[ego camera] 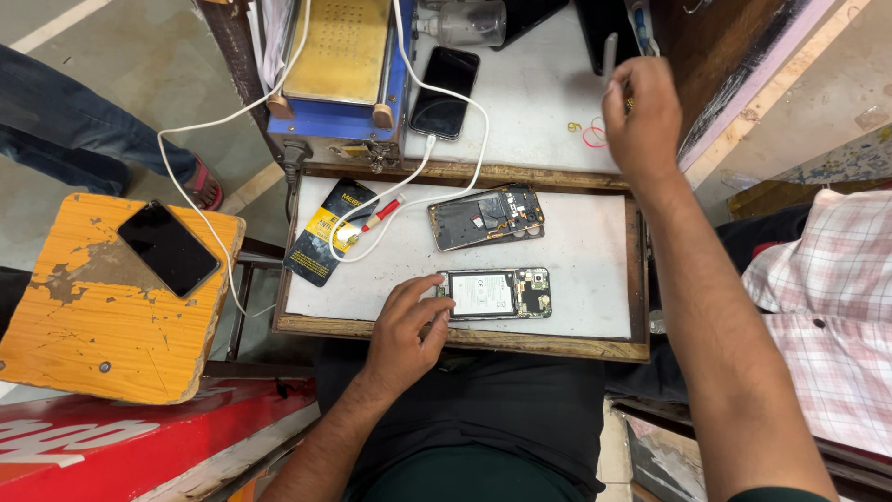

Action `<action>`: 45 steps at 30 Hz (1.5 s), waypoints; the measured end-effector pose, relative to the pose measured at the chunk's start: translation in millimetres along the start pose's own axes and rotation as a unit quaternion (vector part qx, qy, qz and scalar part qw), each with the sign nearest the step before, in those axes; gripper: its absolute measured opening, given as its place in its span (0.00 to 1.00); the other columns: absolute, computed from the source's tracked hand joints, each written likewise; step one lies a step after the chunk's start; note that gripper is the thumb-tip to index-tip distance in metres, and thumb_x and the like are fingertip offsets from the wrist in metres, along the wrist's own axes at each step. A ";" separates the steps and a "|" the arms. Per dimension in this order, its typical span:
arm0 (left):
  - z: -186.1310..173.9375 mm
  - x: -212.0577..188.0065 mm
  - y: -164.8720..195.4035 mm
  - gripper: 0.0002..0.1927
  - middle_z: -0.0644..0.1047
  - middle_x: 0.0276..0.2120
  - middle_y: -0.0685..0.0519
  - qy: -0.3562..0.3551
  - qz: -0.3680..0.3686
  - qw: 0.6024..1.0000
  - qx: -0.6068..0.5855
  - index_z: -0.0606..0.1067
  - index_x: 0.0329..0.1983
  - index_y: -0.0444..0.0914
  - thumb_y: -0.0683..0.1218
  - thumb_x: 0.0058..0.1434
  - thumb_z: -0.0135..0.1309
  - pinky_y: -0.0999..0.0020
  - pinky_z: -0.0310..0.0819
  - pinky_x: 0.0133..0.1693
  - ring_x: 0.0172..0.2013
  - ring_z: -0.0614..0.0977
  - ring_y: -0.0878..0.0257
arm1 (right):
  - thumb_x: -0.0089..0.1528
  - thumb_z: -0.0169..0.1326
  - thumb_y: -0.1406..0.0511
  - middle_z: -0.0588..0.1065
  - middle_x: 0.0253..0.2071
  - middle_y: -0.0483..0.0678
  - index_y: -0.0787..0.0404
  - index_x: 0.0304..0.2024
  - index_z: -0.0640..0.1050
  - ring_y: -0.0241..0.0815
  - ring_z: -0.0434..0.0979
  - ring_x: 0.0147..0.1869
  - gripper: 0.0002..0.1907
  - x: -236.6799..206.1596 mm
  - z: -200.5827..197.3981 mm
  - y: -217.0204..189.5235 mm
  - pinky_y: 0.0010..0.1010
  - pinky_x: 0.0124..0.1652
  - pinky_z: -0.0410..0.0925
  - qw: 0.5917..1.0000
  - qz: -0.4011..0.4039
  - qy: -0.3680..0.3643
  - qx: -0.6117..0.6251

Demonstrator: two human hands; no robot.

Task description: The person disassembles a smartphone by prying open the back cover, detaching internal components, and removing the battery. The person then reassembles the phone by reconnecting components and closing the back cover.

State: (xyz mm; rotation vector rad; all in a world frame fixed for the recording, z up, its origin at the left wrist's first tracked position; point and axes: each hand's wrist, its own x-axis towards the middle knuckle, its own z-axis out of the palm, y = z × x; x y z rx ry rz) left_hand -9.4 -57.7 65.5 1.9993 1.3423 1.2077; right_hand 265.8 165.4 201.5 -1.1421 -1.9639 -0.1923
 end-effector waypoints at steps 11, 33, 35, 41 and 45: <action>6.2 -2.0 14.0 0.11 0.82 0.48 0.45 -0.016 -0.086 0.977 -0.196 0.79 0.51 0.33 0.44 0.69 0.57 0.63 0.78 0.53 0.51 0.83 0.56 | 0.62 0.63 0.70 0.81 0.41 0.49 0.61 0.46 0.80 0.43 0.86 0.43 0.10 -204.5 20.4 -141.4 0.28 0.43 0.77 0.918 0.134 -0.191 0.320; -24.0 3.6 -27.2 0.41 0.61 0.72 0.43 -0.176 -0.203 0.780 -0.565 0.55 0.71 0.40 0.48 0.60 0.64 0.61 0.77 0.56 0.66 0.71 0.54 | 0.56 0.65 0.59 0.63 0.71 0.55 0.55 0.64 0.71 0.63 0.52 0.78 0.34 -229.9 8.9 -116.7 0.64 0.70 0.47 0.941 0.139 -0.304 0.055; -18.8 4.7 -30.5 0.42 0.63 0.70 0.42 -0.157 -0.194 0.822 -0.512 0.55 0.69 0.38 0.47 0.58 0.66 0.62 0.76 0.57 0.64 0.72 0.54 | 0.57 0.65 0.59 0.64 0.71 0.54 0.55 0.64 0.71 0.62 0.52 0.79 0.33 -230.9 10.5 -115.8 0.63 0.71 0.47 0.940 0.147 -0.304 0.051; 1.9 7.1 -38.3 0.16 0.83 0.37 0.48 -0.050 -0.267 0.894 -0.356 0.76 0.53 0.32 0.48 0.76 0.44 0.71 0.79 0.40 0.36 0.83 0.64 | 0.57 0.65 0.58 0.64 0.71 0.53 0.55 0.64 0.72 0.61 0.52 0.79 0.33 -233.6 13.0 -114.6 0.62 0.71 0.47 0.939 0.152 -0.305 0.049; 7.4 14.9 -32.3 0.16 0.80 0.25 0.53 -0.062 -0.222 0.955 -0.187 0.76 0.45 0.32 0.46 0.73 0.39 0.71 0.75 0.30 0.24 0.80 0.66 | 0.57 0.65 0.58 0.64 0.71 0.53 0.55 0.63 0.72 0.61 0.52 0.79 0.33 -233.3 13.5 -115.7 0.62 0.72 0.47 0.939 0.154 -0.304 0.047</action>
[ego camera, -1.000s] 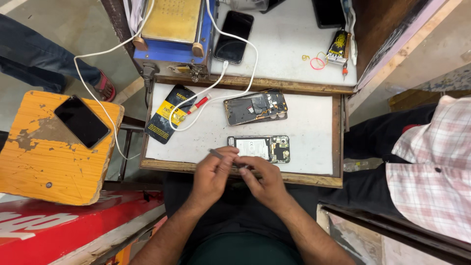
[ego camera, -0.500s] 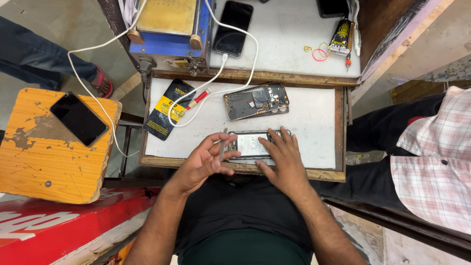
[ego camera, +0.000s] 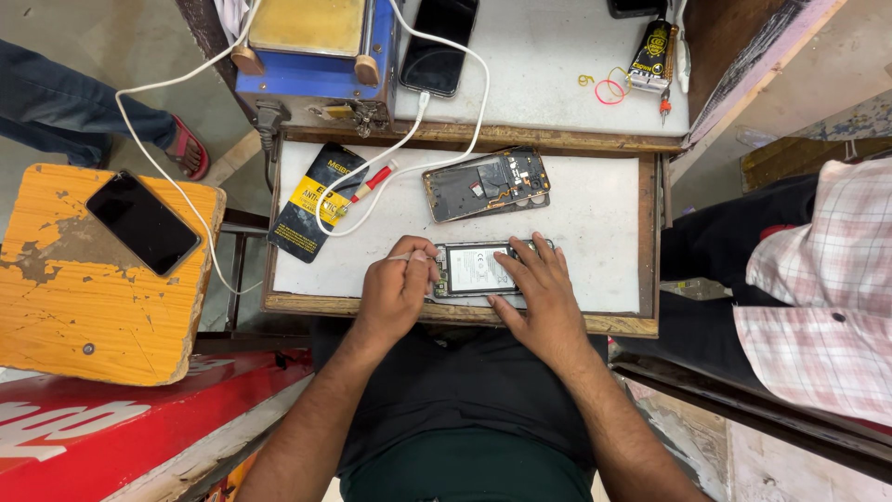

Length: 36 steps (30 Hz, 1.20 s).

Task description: The person disassembles a smartphone by prying open the back cover, detaching internal components, and removing the battery. The person then reassembles the phone by reconnecting components and closing the back cover.

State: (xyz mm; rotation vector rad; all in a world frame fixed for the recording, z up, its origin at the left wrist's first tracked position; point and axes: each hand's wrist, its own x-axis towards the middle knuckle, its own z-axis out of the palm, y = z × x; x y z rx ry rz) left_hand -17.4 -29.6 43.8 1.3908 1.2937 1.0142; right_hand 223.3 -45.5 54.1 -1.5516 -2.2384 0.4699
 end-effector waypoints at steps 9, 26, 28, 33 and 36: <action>7.6 12.2 21.8 0.13 0.81 0.21 0.49 -0.010 -0.008 0.989 0.149 0.77 0.43 0.37 0.46 0.71 0.42 0.63 0.77 0.29 0.23 0.85 0.58 | 0.57 0.65 0.58 0.64 0.71 0.53 0.54 0.63 0.73 0.60 0.52 0.79 0.32 -0.3 1.1 1.5 0.61 0.72 0.47 1.000 0.001 0.000 0.000; -2.4 22.2 8.1 0.09 0.82 0.35 0.46 0.004 -0.132 0.979 -0.156 0.70 0.48 0.32 0.43 0.71 0.44 0.75 0.73 0.24 0.29 0.83 0.67 | 0.48 0.71 0.59 0.69 0.66 0.55 0.61 0.65 0.70 0.59 0.65 0.70 0.44 17.5 -26.8 -17.9 0.49 0.64 0.61 0.997 -0.011 -0.040 -0.063; -6.0 20.7 8.9 0.10 0.82 0.36 0.45 -0.012 -0.120 0.985 -0.126 0.72 0.47 0.31 0.42 0.71 0.44 0.74 0.74 0.26 0.30 0.83 0.66 | 0.46 0.72 0.59 0.70 0.63 0.55 0.61 0.63 0.71 0.59 0.67 0.66 0.44 24.9 -32.9 -24.0 0.48 0.62 0.63 0.995 -0.021 -0.052 -0.081; -13.1 21.7 12.6 0.11 0.83 0.37 0.43 -0.055 -0.103 0.971 -0.210 0.72 0.47 0.30 0.44 0.72 0.45 0.74 0.77 0.30 0.32 0.83 0.66 | 0.44 0.73 0.60 0.72 0.61 0.54 0.59 0.61 0.73 0.58 0.70 0.62 0.43 32.5 -41.4 -28.9 0.46 0.60 0.65 0.993 -0.007 -0.080 -0.092; -17.7 22.1 12.6 0.11 0.83 0.38 0.43 -0.066 -0.107 0.965 -0.228 0.72 0.48 0.30 0.44 0.72 0.45 0.74 0.78 0.32 0.33 0.84 0.66 | 0.43 0.73 0.60 0.73 0.60 0.54 0.60 0.61 0.73 0.58 0.70 0.62 0.44 35.6 -41.0 -32.0 0.46 0.59 0.65 0.991 -0.019 -0.077 -0.104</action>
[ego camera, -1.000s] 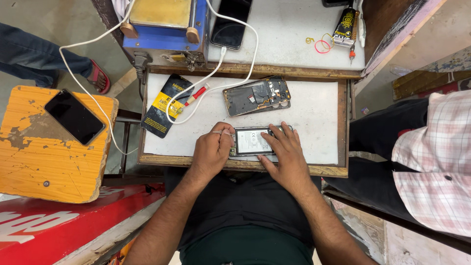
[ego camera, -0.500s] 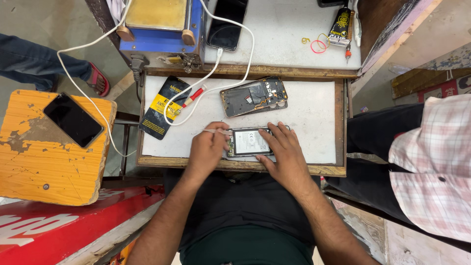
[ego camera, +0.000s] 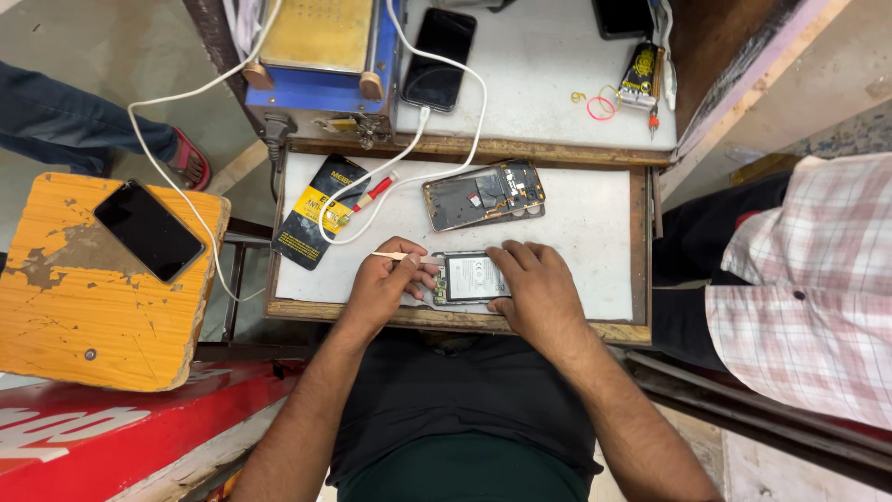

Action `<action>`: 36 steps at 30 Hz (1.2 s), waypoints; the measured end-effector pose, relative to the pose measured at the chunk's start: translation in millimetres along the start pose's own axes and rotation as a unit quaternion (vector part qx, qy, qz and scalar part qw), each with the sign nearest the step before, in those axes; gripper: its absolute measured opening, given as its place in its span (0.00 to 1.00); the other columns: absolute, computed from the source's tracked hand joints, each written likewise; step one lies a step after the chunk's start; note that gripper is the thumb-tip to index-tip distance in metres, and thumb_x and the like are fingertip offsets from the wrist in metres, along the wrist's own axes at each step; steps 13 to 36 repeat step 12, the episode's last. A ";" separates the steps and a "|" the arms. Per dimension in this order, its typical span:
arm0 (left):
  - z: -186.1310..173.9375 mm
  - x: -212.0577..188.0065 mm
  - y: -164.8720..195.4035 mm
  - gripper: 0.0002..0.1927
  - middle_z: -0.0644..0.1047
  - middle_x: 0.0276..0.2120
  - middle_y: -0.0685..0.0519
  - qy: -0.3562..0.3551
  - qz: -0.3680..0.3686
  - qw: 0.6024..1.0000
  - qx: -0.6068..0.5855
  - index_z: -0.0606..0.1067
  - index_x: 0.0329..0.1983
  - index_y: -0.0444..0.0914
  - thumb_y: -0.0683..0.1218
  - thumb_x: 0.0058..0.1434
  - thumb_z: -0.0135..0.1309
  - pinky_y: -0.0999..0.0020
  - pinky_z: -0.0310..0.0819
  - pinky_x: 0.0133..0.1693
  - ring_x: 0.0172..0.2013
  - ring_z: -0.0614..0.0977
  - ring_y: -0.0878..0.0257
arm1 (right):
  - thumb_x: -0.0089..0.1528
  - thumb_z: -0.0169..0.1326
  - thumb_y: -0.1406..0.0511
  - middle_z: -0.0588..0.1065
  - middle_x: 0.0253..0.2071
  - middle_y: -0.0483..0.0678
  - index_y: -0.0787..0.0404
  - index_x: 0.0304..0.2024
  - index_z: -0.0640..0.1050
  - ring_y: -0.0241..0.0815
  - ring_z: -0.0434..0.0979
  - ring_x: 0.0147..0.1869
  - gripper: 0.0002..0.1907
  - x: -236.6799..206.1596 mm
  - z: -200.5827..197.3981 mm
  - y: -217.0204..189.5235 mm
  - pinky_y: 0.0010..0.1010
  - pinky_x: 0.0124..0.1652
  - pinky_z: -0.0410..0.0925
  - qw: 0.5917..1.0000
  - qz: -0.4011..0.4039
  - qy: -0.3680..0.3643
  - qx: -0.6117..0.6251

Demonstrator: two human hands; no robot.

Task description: The person disassembles a smartphone by prying open the back cover, detaching internal components, and removing the battery. The person then reassembles the phone by reconnecting components and closing the back cover.

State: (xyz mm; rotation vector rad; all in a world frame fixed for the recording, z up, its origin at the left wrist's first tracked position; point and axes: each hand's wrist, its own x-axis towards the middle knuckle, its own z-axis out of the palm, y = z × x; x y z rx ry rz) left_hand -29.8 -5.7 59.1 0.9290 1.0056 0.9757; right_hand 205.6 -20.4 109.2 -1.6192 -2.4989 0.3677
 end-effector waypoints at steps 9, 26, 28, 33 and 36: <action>14.3 -7.5 -10.7 0.08 0.84 0.32 0.46 0.122 0.113 0.928 0.334 0.78 0.43 0.36 0.45 0.67 0.53 0.64 0.79 0.34 0.31 0.86 0.59 | 0.45 0.73 0.62 0.72 0.60 0.52 0.58 0.60 0.72 0.57 0.70 0.62 0.42 2.3 -0.3 -6.3 0.46 0.61 0.64 0.999 0.026 -0.032 -0.009; 29.0 -14.7 -17.3 0.06 0.83 0.36 0.47 0.140 0.183 0.873 0.429 0.79 0.43 0.39 0.45 0.66 0.56 0.60 0.81 0.37 0.34 0.86 0.53 | 0.45 0.73 0.62 0.71 0.60 0.54 0.56 0.61 0.71 0.57 0.69 0.64 0.43 1.5 1.0 -10.8 0.50 0.62 0.61 0.999 0.021 -0.031 -0.030; 29.0 -14.7 -17.3 0.06 0.83 0.36 0.47 0.140 0.183 0.873 0.429 0.79 0.43 0.39 0.45 0.66 0.56 0.60 0.81 0.37 0.34 0.86 0.53 | 0.45 0.73 0.62 0.71 0.60 0.54 0.56 0.61 0.71 0.57 0.69 0.64 0.43 1.5 1.0 -10.8 0.50 0.62 0.61 0.999 0.021 -0.031 -0.030; 29.0 -14.7 -17.3 0.06 0.83 0.36 0.47 0.140 0.183 0.873 0.429 0.79 0.43 0.39 0.45 0.66 0.56 0.60 0.81 0.37 0.34 0.86 0.53 | 0.45 0.73 0.62 0.71 0.60 0.54 0.56 0.61 0.71 0.57 0.69 0.64 0.43 1.5 1.0 -10.8 0.50 0.62 0.61 0.999 0.021 -0.031 -0.030; 29.0 -14.7 -17.3 0.06 0.83 0.36 0.47 0.140 0.183 0.873 0.429 0.79 0.43 0.39 0.45 0.66 0.56 0.60 0.81 0.37 0.34 0.86 0.53 | 0.45 0.73 0.62 0.71 0.60 0.54 0.56 0.61 0.71 0.57 0.69 0.64 0.43 1.5 1.0 -10.8 0.50 0.62 0.61 0.999 0.021 -0.031 -0.030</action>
